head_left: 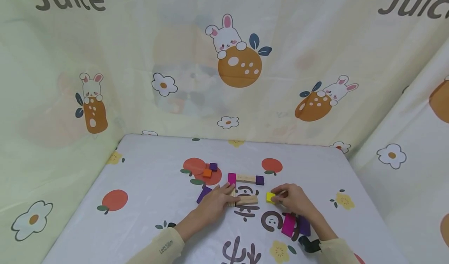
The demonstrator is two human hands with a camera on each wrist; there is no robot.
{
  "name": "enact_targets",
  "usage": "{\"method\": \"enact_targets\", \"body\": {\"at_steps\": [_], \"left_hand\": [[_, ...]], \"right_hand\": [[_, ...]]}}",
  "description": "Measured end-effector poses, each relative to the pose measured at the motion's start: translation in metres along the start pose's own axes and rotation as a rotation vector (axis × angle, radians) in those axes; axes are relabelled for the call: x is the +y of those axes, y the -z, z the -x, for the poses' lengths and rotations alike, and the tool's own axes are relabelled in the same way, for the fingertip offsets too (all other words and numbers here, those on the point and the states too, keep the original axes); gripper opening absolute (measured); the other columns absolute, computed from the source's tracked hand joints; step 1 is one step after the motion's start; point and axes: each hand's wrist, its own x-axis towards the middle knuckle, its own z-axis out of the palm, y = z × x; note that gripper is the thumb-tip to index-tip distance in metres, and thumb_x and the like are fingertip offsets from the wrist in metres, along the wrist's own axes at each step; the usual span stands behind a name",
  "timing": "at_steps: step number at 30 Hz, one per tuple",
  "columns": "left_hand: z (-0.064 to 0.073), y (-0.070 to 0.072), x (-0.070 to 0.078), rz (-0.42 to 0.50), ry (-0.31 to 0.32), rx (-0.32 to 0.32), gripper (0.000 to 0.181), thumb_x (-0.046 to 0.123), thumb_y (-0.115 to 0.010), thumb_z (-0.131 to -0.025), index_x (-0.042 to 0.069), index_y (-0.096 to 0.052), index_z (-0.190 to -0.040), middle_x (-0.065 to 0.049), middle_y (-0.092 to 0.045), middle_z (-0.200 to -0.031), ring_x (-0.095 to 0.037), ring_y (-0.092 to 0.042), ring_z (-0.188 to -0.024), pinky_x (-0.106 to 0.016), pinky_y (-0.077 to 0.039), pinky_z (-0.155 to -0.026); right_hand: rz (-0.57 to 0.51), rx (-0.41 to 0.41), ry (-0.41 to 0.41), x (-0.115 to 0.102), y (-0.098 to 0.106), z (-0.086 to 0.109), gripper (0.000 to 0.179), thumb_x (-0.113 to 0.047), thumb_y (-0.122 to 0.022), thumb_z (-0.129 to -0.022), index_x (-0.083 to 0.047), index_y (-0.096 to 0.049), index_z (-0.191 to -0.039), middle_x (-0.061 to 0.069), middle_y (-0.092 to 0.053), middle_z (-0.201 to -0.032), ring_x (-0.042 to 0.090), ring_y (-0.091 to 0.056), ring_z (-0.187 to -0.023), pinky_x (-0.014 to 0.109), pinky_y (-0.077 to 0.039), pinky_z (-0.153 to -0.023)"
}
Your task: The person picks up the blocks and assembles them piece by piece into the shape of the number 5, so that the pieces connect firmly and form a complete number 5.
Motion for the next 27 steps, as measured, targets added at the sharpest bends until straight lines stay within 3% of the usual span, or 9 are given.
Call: {"method": "enact_targets", "body": {"at_steps": [17,27], "left_hand": [[-0.001,-0.002,0.002,-0.020,-0.002,0.001,0.035,0.008,-0.061,-0.105,0.025,-0.075,-0.133,-0.008,-0.055,-0.160,-0.031,-0.046,-0.155,-0.053,-0.040,-0.124],[-0.001,-0.002,0.001,-0.020,0.001,0.014,0.035,0.009,-0.062,-0.105,0.025,-0.075,-0.133,-0.009,-0.056,-0.160,-0.031,-0.047,-0.154,-0.054,-0.041,-0.124]], "right_hand": [[-0.023,-0.024,-0.010,-0.010,-0.009,0.002,0.023,-0.012,-0.083,-0.090,-0.008,-0.081,-0.113,0.004,-0.074,-0.102,0.016,-0.060,-0.084,0.024,-0.052,-0.064],[-0.029,-0.032,0.045,-0.015,-0.014,-0.001,0.022,-0.011,-0.084,-0.088,-0.008,-0.081,-0.110,0.003,-0.076,-0.101,0.014,-0.061,-0.082,0.023,-0.052,-0.065]]}}
